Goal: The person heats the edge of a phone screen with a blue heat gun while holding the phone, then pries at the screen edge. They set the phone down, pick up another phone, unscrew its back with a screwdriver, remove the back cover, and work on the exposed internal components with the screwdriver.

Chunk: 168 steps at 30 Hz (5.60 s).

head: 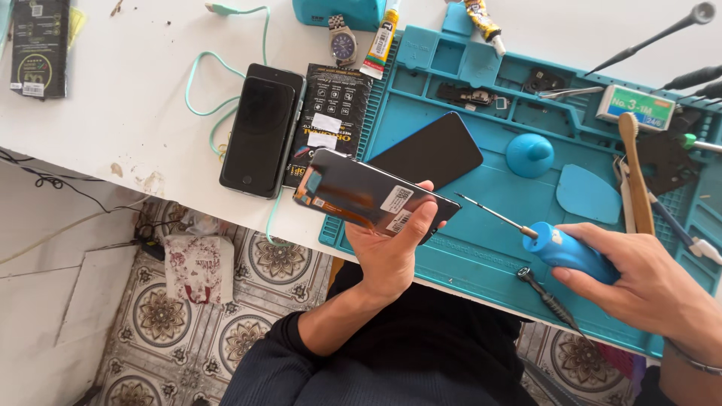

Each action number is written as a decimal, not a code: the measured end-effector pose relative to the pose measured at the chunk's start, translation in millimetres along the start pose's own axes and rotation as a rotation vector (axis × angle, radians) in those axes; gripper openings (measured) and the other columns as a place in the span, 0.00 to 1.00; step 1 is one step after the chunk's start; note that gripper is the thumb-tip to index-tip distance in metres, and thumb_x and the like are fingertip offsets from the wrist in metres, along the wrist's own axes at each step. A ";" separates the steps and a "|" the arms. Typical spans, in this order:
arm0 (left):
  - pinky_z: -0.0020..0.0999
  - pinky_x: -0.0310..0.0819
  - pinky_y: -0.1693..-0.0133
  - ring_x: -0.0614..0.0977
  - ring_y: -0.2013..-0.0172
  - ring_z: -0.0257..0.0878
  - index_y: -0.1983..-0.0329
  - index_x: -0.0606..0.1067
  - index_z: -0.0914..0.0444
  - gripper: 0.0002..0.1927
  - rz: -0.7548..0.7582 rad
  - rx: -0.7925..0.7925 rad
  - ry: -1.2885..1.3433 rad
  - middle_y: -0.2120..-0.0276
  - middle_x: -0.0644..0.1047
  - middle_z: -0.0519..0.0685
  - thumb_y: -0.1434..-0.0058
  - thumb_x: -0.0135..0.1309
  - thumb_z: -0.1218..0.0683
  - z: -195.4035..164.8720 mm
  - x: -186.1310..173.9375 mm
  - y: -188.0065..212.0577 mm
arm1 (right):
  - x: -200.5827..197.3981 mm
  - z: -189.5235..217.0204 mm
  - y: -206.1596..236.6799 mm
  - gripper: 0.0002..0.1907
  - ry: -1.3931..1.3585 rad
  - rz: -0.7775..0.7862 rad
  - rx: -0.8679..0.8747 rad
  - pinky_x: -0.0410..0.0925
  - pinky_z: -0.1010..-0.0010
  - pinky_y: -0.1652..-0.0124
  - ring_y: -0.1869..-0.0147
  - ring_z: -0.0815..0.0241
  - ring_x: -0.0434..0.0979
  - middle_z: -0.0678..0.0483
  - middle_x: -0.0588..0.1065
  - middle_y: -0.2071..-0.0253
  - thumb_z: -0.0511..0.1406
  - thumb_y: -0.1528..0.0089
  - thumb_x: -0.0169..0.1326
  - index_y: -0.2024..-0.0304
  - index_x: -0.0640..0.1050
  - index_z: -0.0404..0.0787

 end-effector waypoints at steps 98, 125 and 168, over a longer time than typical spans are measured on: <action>0.29 0.79 0.54 0.83 0.58 0.35 0.48 0.76 0.66 0.15 -0.050 0.056 -0.091 0.55 0.82 0.52 0.36 0.62 0.68 19.9 -19.0 -1.5 | 11.2 -20.4 -17.6 0.34 -0.014 -0.020 -0.128 0.78 0.67 0.67 0.68 0.56 0.88 0.53 0.84 0.67 0.48 0.51 0.68 0.41 0.79 0.52; 0.29 0.77 0.53 0.84 0.57 0.35 0.50 0.76 0.65 0.13 -0.016 0.089 -0.072 0.54 0.83 0.54 0.35 0.64 0.66 21.8 -22.7 -2.7 | 11.0 -16.2 -16.3 0.32 -0.031 0.004 -0.089 0.79 0.66 0.64 0.65 0.55 0.88 0.53 0.85 0.65 0.49 0.50 0.67 0.43 0.80 0.52; 0.30 0.78 0.52 0.84 0.55 0.36 0.57 0.64 0.63 0.16 0.043 0.069 -0.036 0.54 0.81 0.54 0.33 0.61 0.67 17.4 -15.3 -6.6 | 7.0 -20.2 -17.7 0.33 -0.014 0.022 -0.064 0.78 0.65 0.64 0.66 0.54 0.88 0.53 0.85 0.66 0.48 0.50 0.65 0.42 0.79 0.51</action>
Point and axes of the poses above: each hand's wrist, its own y-axis away from the middle knuckle, its own x-axis out of the palm, z = x × y, the point moved 4 cm from there along -y, towards the middle knuckle
